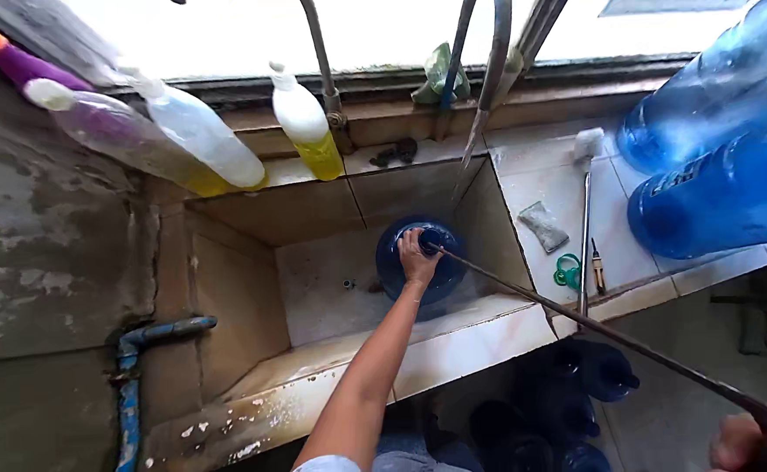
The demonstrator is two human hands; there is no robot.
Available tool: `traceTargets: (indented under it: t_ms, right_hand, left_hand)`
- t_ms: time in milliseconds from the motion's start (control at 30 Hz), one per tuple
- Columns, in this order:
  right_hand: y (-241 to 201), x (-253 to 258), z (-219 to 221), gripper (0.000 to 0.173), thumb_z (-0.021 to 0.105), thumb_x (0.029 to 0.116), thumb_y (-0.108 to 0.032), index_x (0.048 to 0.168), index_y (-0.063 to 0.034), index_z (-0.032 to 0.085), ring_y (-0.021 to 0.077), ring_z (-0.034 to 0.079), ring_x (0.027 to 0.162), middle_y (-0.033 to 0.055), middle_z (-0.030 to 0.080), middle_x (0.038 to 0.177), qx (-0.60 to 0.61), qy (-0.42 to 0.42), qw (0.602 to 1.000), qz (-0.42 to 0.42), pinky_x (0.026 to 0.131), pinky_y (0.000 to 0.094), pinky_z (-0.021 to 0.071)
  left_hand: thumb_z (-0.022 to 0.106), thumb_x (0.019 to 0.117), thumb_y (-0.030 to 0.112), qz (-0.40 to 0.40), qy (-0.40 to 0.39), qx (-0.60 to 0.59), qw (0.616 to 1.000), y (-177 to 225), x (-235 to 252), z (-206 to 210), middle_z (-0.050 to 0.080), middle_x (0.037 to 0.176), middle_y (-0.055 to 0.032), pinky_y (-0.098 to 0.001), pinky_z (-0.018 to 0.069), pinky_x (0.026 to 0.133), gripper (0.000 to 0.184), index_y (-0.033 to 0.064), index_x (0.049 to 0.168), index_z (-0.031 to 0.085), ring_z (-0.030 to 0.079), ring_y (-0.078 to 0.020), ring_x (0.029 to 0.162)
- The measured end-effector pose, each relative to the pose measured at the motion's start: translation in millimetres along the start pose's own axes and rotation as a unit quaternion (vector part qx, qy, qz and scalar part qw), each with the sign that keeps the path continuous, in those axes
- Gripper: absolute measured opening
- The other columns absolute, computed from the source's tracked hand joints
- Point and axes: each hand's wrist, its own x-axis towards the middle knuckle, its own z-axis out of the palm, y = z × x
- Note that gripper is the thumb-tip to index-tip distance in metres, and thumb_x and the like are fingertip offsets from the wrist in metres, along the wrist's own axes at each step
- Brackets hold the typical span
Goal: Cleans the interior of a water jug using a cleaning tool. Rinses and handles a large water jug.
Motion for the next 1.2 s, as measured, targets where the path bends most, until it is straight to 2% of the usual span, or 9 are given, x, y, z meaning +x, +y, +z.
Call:
traceTargets:
  t_ms: [100,167,267,367,533,700,867,1000,1200]
  right_hand:
    - [-15.8,46.5,2.0,0.028,0.071,0.0979,-0.022,0.111,-0.0008,0.059,0.0052,0.062,0.077,0.0084,0.064,0.086,-0.016,-0.077,0.997,-0.011,0.068,0.0217,0.0537]
    - [-17.8,72.9,20.9,0.027,0.068,0.1005,-0.024,0.112,-0.0017,0.057,0.0040,0.061,0.072,0.0085,0.062,0.083,-0.015,-0.088,0.996,0.005,0.063,0.0188,0.0520]
    - [-7.5,102.0,73.4,0.026,0.069,0.0998,-0.028,0.099,-0.0041,0.060,0.0014,0.056,0.065,0.0045,0.059,0.076,-0.066,0.038,0.997,0.000,0.055,0.0149,0.0466]
    - [23.6,133.8,125.0,0.019,0.067,0.0950,-0.028,0.088,-0.0109,0.062,0.0083,0.056,0.056,0.0010,0.059,0.067,-0.166,0.091,0.982,-0.010,0.045,0.0249,0.0449]
    - [72.8,175.4,166.1,0.011,0.064,0.0874,-0.022,0.081,-0.0131,0.062,0.0130,0.054,0.049,-0.0007,0.052,0.058,-0.248,0.118,0.961,-0.008,0.040,0.0304,0.0401]
    - [100.3,190.5,192.4,0.011,0.065,0.0873,-0.020,0.082,-0.0106,0.063,0.0157,0.056,0.050,0.0017,0.054,0.059,-0.247,0.125,0.961,0.009,0.042,0.0318,0.0423]
    - [122.2,214.6,216.0,0.011,0.066,0.0881,-0.018,0.086,-0.0077,0.066,0.0208,0.062,0.054,0.0056,0.060,0.062,-0.223,0.124,0.966,0.049,0.045,0.0387,0.0478]
    - [166.0,228.6,258.7,0.011,0.072,0.0821,-0.018,0.082,-0.0073,0.067,0.0209,0.066,0.056,0.0058,0.064,0.063,-0.220,0.163,0.961,-0.033,0.048,0.0390,0.0519]
    - [109.7,248.9,196.6,0.020,0.056,0.0975,-0.025,0.104,-0.0086,0.065,0.0281,0.066,0.079,0.0107,0.066,0.081,-0.137,-0.144,0.953,0.230,0.067,0.0503,0.0491]
  left_hand:
    - [0.092,0.0682,0.011,0.068,-0.180,-0.053,0.980,-19.1,22.9,-47.3,0.065,0.130,-0.0149,-0.0575,0.0428,0.107,0.066,0.0111,0.129,0.066,0.057,-0.0378,0.122]
    - [0.086,0.0680,0.001,0.074,-0.234,-0.123,0.962,-37.1,25.0,-62.1,0.065,0.135,-0.0049,-0.0514,0.0454,0.109,0.076,0.0157,0.137,0.059,0.057,-0.0263,0.127]
    - [0.086,0.0724,0.007,0.030,-0.105,-0.219,0.970,-46.5,-1.1,-35.4,0.064,0.133,-0.0086,-0.0409,0.0519,0.107,0.066,0.0072,0.133,0.058,0.061,-0.0188,0.126]
    - [0.092,0.0725,0.025,0.051,0.002,-0.151,0.987,-47.9,-7.9,-8.4,0.064,0.120,-0.0217,-0.0430,0.0487,0.106,0.058,-0.0034,0.116,0.065,0.060,-0.0314,0.119]
    - [0.087,0.0714,0.017,0.112,-0.182,-0.178,0.960,-60.3,9.1,-25.9,0.069,0.117,-0.0122,-0.0374,0.0492,0.107,0.051,0.0014,0.116,0.068,0.063,-0.0201,0.116]
    - [0.084,0.0742,0.020,0.123,-0.137,-0.186,0.965,-63.5,-3.9,-11.8,0.071,0.124,-0.0130,-0.0526,0.0267,0.125,0.057,-0.0016,0.123,0.063,0.060,-0.0227,0.130]
    - [0.084,0.0753,0.024,0.131,-0.115,-0.178,0.969,-68.2,-5.4,-5.0,0.072,0.122,-0.0137,-0.0499,0.0360,0.121,0.054,0.0000,0.120,0.065,0.062,-0.0264,0.129]
    - [0.084,0.0766,0.022,0.141,-0.109,-0.170,0.969,-74.7,2.2,-2.8,0.073,0.119,-0.0147,-0.0482,0.0412,0.117,0.048,-0.0009,0.116,0.068,0.064,-0.0287,0.125]
    - [0.084,0.0797,0.023,0.169,-0.082,-0.163,0.969,-78.3,2.7,-2.6,0.074,0.117,-0.0116,-0.0447,0.0438,0.116,0.044,0.0023,0.115,0.068,0.065,-0.0255,0.123]
